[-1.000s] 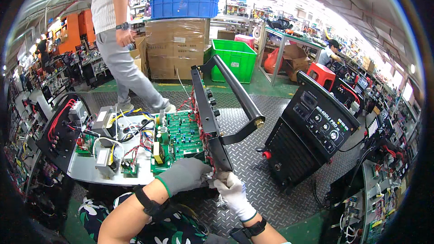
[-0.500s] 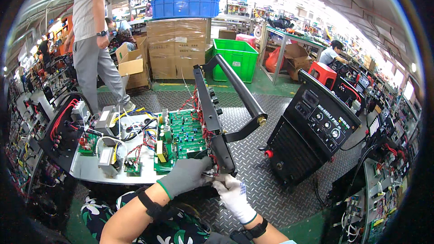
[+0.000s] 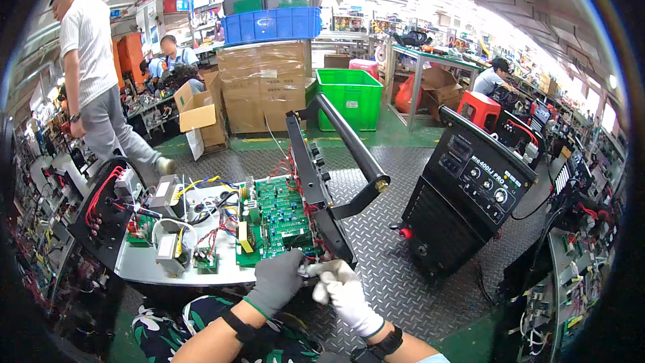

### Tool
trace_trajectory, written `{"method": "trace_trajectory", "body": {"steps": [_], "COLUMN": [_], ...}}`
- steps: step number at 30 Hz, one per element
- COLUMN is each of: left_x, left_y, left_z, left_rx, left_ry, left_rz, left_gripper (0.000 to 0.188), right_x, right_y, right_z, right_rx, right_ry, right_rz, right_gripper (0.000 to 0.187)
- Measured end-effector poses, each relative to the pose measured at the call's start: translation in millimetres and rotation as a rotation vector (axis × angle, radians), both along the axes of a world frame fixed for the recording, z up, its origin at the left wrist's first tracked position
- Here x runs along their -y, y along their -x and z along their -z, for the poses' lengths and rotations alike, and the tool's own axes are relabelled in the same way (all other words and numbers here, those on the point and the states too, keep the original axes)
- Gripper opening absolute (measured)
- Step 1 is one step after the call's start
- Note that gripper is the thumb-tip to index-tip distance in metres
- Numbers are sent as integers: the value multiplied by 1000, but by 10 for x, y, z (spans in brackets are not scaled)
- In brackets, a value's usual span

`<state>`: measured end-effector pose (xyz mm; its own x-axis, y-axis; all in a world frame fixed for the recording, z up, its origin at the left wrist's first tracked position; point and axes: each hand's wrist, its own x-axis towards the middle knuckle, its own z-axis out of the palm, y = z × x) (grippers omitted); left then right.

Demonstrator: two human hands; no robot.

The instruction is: Manually assemble internal components and wiring of an industrial welding machine unit.

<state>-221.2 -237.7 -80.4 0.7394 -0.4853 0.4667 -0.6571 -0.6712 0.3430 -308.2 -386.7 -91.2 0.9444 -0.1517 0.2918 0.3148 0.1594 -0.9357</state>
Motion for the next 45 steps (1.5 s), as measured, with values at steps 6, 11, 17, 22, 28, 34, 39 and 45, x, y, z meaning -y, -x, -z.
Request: {"method": "trace_trajectory", "body": {"steps": [6, 11, 17, 22, 28, 34, 39, 45], "left_x": [-43, -32, -721, -1853, -3364, -4434, -4126, -4325], "left_y": [-36, -2, 794, 1163, 1481, 2473, 3020, 2100], "left_z": [-12, 49, -536, -421, -483, 791, 2848, 2044], "left_rx": [79, -125, -143, -204, -34, -32, -636, 115], "left_ry": [-129, -52, -337, -72, 581, 997, 426, 292], "left_rz": [-26, 101, 195, -215, -937, -1475, -1606, -1381], "left_gripper": [8, 13, 27, 37, 15, 24, 101, 22], "right_x": [55, -410, -156, 51, 229, 1147, 681, 129], "right_y": [107, 356, 484, 136, -23, -540, -303, -322], "right_z": [284, 171, 608, 315, 336, 1047, 792, 231], "right_rx": [-478, -679, -691, -345, -36, -40, -81, -60], "right_ry": [-947, -869, -351, 14, 537, 537, 705, 520], "right_rz": [-354, -288, -267, 166, 519, 250, 454, 414], "right_gripper": [14, 22, 37, 8, 49, 55, 55, 49]}}
